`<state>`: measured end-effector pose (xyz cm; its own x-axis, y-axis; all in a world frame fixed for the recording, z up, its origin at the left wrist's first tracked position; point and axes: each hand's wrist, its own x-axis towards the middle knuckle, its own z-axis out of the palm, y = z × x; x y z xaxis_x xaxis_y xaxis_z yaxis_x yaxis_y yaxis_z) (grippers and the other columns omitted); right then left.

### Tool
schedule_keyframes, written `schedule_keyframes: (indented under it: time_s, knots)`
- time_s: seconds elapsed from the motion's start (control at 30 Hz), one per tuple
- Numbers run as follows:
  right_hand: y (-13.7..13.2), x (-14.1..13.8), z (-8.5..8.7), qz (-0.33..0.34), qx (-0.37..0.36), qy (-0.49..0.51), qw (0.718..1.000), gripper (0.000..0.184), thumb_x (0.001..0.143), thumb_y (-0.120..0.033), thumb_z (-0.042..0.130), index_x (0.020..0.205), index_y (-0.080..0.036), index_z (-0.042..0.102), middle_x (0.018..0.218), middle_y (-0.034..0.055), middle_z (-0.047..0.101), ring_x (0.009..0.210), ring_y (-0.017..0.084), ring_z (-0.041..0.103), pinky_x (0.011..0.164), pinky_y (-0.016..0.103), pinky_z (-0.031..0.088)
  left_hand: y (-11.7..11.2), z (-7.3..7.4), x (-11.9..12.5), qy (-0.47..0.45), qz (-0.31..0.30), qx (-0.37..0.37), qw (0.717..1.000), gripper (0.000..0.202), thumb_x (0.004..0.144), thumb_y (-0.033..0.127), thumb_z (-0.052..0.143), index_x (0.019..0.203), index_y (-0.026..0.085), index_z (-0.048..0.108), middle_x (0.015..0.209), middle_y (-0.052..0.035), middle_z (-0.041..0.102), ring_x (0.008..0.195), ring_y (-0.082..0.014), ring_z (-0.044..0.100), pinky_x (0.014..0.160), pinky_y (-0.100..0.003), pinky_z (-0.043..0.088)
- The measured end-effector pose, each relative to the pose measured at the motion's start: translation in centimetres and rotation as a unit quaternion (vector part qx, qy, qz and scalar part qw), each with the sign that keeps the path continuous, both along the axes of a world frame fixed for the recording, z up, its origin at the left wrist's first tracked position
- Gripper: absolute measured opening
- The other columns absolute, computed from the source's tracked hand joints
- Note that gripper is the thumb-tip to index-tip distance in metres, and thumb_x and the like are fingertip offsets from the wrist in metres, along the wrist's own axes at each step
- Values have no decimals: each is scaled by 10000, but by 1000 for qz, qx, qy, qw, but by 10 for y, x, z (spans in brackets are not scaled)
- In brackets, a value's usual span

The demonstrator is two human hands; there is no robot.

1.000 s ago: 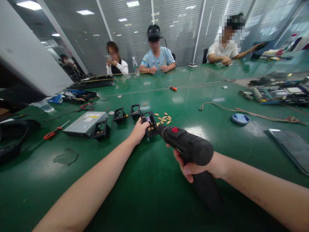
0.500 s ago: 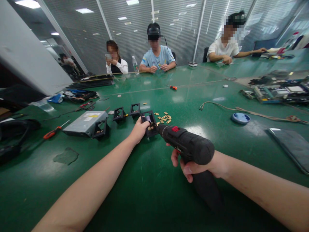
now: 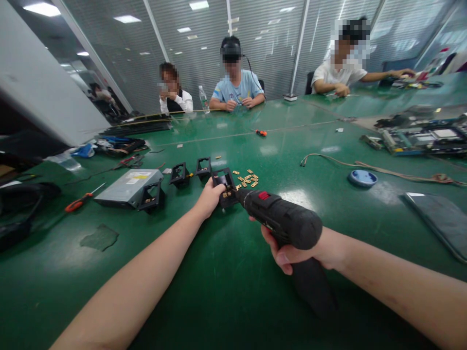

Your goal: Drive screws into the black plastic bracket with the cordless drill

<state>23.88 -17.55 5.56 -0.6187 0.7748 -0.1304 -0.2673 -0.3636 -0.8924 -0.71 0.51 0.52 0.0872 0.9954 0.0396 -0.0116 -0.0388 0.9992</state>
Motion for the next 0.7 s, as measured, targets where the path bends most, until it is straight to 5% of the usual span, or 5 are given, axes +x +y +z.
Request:
schedule_keyframes:
  time_s: [0.37, 0.7]
  knots:
    - [-1, 1, 2, -7, 2, -6, 1000, 760, 629, -186, 1000, 1282, -181, 611, 793, -35, 697, 508, 152, 695, 443, 228, 510, -2, 3, 2, 0, 2, -1, 1000, 367, 628, 248, 727, 982, 220, 634, 887, -6, 701, 831, -211, 669, 847, -379, 576]
    - [0, 3, -1, 12, 21, -5, 1000, 612, 678, -235, 990, 1188, -165, 660, 774, -22, 702, 534, 157, 702, 464, 237, 516, -3, 2, 3, 3, 3, 4, 1000, 368, 638, 250, 715, 998, 225, 646, 870, -6, 705, 834, -210, 675, 838, -367, 581]
